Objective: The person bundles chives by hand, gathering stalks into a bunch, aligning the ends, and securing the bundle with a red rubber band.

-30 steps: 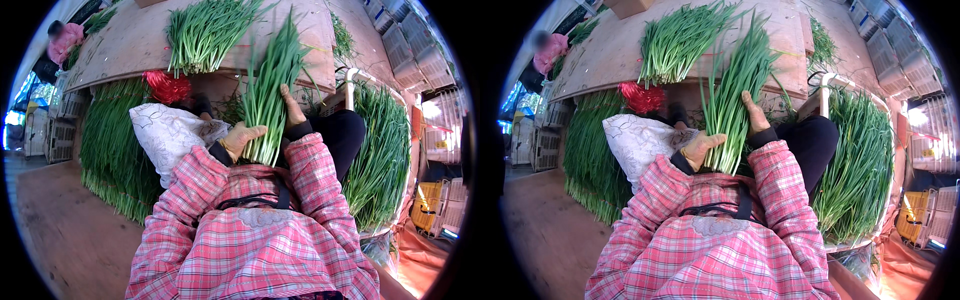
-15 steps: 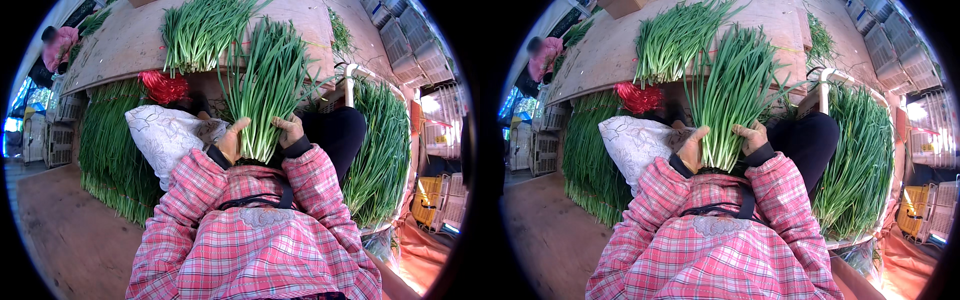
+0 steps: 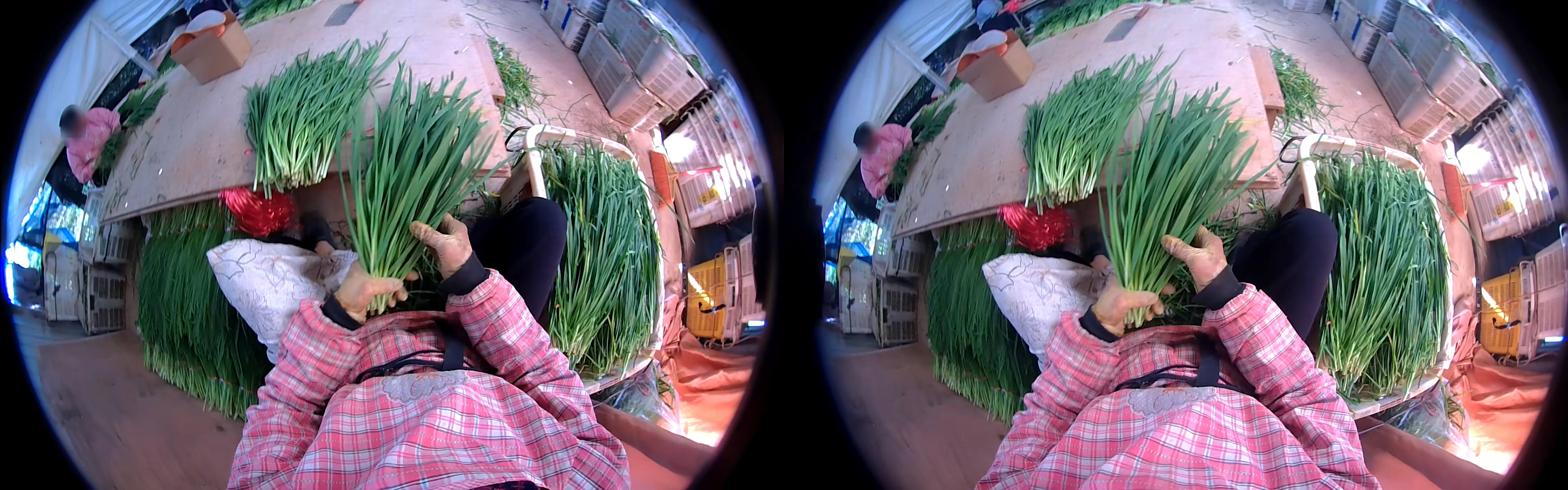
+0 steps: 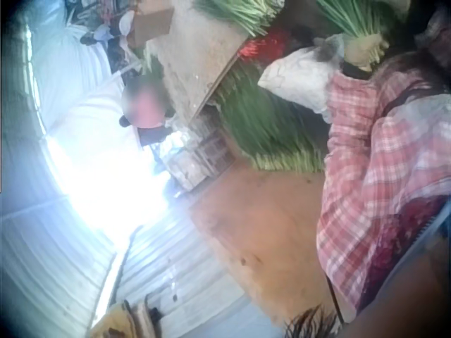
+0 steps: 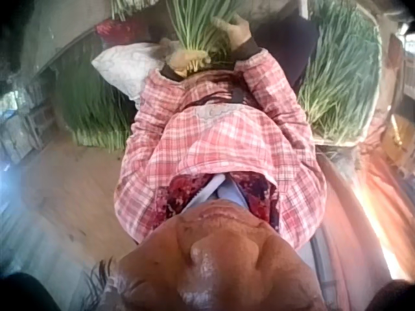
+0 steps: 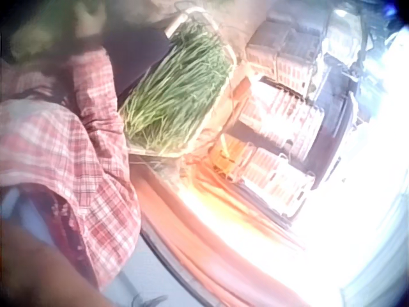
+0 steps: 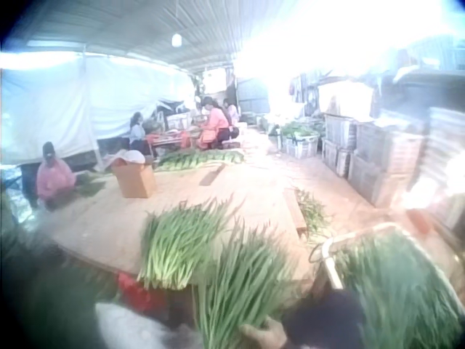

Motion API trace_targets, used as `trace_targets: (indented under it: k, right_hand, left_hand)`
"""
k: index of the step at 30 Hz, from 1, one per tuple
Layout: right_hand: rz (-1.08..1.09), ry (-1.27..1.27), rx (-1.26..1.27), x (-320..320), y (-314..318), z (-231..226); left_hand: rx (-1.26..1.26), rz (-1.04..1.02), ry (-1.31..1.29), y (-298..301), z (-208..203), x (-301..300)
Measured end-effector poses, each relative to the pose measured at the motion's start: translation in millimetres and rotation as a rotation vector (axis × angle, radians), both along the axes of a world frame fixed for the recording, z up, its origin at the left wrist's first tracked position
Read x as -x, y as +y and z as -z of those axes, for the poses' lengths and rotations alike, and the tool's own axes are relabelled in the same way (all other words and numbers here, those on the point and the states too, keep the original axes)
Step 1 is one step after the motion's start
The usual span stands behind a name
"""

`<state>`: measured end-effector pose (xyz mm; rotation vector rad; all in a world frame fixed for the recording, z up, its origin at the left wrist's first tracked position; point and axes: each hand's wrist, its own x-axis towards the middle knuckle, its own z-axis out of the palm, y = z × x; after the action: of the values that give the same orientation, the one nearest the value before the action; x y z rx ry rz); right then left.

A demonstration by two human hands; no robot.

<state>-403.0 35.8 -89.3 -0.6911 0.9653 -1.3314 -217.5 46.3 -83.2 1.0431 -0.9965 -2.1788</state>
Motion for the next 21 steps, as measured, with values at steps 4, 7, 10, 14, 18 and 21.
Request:
trace_targets:
  k: [4, 7, 10, 14, 18, 21]
  right_hand:
    - [0.117, -0.198, 0.041, 24, -17, -14]
    - [0.212, -0.179, 0.181, 55, -28, -24]
    - [0.373, -0.215, 0.240, 89, -24, -32]
    - [0.465, -0.039, 0.318, 141, -8, -28]
    - [0.463, 0.377, 0.333, 115, 14, -71]
    - [0.243, 0.469, 0.320, 80, 1, -76]
  left_hand:
    - [0.147, 0.019, -0.090, 6, -35, -18]
    - [0.209, 0.024, -0.116, 9, -47, -37]
    - [0.261, 0.006, -0.183, 12, -67, -52]
    - [0.453, 0.003, -0.419, 13, -71, -76]
    - [0.774, -0.100, -0.693, 19, -63, -72]
    - [1.005, -0.071, -0.856, 19, -51, -80]
